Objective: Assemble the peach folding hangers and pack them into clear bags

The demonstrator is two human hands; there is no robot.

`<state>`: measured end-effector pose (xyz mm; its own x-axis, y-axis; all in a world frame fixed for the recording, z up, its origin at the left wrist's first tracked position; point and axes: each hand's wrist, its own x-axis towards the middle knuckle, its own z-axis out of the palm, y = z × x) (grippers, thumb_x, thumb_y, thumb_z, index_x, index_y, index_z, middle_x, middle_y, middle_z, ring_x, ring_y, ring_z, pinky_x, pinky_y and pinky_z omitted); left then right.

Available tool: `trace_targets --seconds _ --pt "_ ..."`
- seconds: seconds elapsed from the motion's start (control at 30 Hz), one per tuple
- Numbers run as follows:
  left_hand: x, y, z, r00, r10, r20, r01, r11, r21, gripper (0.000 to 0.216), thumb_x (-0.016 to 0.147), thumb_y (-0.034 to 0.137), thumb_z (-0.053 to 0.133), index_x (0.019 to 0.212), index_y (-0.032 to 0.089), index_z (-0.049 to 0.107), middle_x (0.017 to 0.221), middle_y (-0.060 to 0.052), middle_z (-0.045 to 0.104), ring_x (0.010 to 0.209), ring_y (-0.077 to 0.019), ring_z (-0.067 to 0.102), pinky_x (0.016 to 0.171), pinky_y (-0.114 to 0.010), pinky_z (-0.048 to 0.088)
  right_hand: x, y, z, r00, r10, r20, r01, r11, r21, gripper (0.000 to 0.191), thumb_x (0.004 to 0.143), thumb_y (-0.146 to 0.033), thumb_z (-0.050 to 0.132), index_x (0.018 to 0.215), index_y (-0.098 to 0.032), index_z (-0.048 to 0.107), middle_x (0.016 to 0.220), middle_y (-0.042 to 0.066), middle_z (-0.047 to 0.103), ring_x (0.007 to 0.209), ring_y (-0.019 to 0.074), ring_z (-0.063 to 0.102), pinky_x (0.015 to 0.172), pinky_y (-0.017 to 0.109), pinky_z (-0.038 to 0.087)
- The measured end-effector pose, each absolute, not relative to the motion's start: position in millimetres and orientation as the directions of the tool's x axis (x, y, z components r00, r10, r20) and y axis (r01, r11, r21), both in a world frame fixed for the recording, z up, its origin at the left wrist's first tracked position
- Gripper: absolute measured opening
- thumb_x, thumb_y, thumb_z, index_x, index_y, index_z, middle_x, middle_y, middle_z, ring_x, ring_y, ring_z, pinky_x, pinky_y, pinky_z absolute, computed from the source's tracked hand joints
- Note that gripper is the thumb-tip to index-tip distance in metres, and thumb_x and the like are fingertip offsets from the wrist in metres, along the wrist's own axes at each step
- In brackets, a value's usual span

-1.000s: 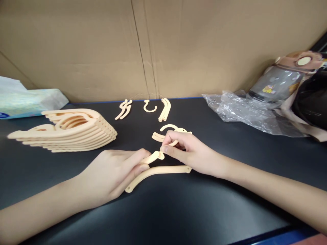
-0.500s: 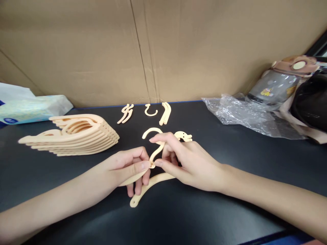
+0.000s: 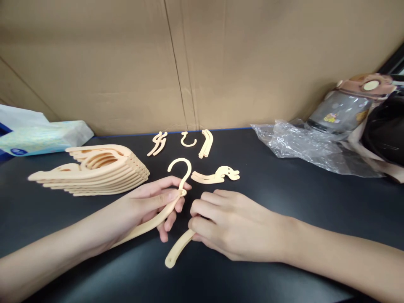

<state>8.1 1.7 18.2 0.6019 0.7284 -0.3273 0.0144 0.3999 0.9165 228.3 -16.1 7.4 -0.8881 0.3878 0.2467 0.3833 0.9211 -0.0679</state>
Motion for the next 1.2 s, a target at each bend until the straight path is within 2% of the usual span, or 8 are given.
trace_targets --seconds 0.13,0.37,0.57,0.67,0.8,0.9,1.03,1.2 --pt "7 3 19 0.607 0.723 -0.330 -0.001 0.416 0.909 0.017 0.095 0.027 0.052 0.109 0.018 0.055 0.081 0.000 0.057 0.063 -0.0092 0.059 0.056 -0.022 0.056 228 -17 9 -0.866 0.426 0.259 0.404 0.904 -0.139 0.026 0.100 -0.020 0.036 0.099 -0.015 0.062 0.084 0.005 0.063 0.076 0.0167 0.055 0.068 0.030 0.042" --pt "8 2 22 0.592 0.734 -0.334 0.010 0.407 0.913 0.016 0.093 0.031 0.055 0.103 0.018 0.058 0.077 0.000 0.054 0.064 -0.0109 0.057 0.054 -0.022 0.056 232 -15 12 -0.840 0.467 0.275 0.427 0.883 -0.196 0.024 0.097 -0.013 0.032 0.096 -0.016 0.056 0.077 0.003 0.057 0.065 0.0146 0.049 0.061 0.026 0.039" --pt "9 2 22 0.592 0.734 -0.333 0.022 0.398 0.917 0.020 0.094 0.036 0.054 0.095 0.017 0.062 0.068 0.002 0.056 0.058 -0.0089 0.056 0.050 -0.019 0.056 236 -15 7 -0.836 0.480 0.267 0.473 0.876 -0.095 0.027 0.092 -0.004 0.030 0.093 -0.016 0.054 0.066 0.000 0.059 0.049 0.0130 0.043 0.049 0.027 0.030" --pt "8 1 23 0.578 0.727 -0.371 0.052 0.420 0.906 0.024 0.094 0.037 0.055 0.092 0.015 0.064 0.063 0.002 0.058 0.050 -0.0069 0.055 0.049 -0.016 0.054 236 -13 5 -0.817 0.478 0.321 0.497 0.868 -0.029 0.028 0.099 -0.013 0.027 0.099 -0.015 0.056 0.059 -0.002 0.059 0.041 0.0123 0.040 0.045 0.028 0.027" --pt "8 0 24 0.560 0.731 -0.389 0.064 0.430 0.900 0.026 0.092 0.038 0.058 0.091 0.014 0.066 0.065 0.001 0.061 0.049 -0.0070 0.057 0.048 -0.016 0.054 235 -10 5 -0.823 0.478 0.305 0.483 0.873 -0.065 0.036 0.102 -0.036 0.031 0.089 -0.016 0.058 0.059 -0.001 0.062 0.042 0.0118 0.047 0.046 0.029 0.030" --pt "8 0 24 0.544 0.751 -0.373 0.063 0.407 0.911 0.025 0.092 0.037 0.057 0.093 0.015 0.068 0.062 0.002 0.060 0.045 -0.0076 0.056 0.044 -0.017 0.053 236 -9 6 -0.816 0.507 0.279 0.509 0.858 -0.070 0.033 0.101 -0.034 0.038 0.080 -0.018 0.058 0.059 -0.002 0.061 0.043 0.0115 0.049 0.047 0.029 0.029" --pt "8 0 25 0.542 0.742 -0.395 0.114 0.401 0.909 0.031 0.092 0.041 0.056 0.102 0.015 0.069 0.052 0.002 0.058 0.043 -0.0091 0.057 0.044 -0.016 0.052 239 -9 5 -0.795 0.530 0.295 0.535 0.842 -0.070 0.029 0.100 -0.034 0.041 0.091 -0.017 0.063 0.068 -0.001 0.064 0.053 0.0119 0.056 0.052 0.028 0.034" --pt "5 4 28 0.612 0.640 -0.464 0.243 0.406 0.881 0.033 0.092 0.040 0.056 0.110 0.016 0.069 0.051 0.000 0.060 0.044 -0.0105 0.059 0.044 -0.016 0.052 240 -9 4 -0.789 0.492 0.369 0.541 0.840 0.037 0.028 0.100 -0.031 0.042 0.095 -0.019 0.066 0.068 -0.003 0.061 0.052 0.0115 0.053 0.051 0.027 0.033"
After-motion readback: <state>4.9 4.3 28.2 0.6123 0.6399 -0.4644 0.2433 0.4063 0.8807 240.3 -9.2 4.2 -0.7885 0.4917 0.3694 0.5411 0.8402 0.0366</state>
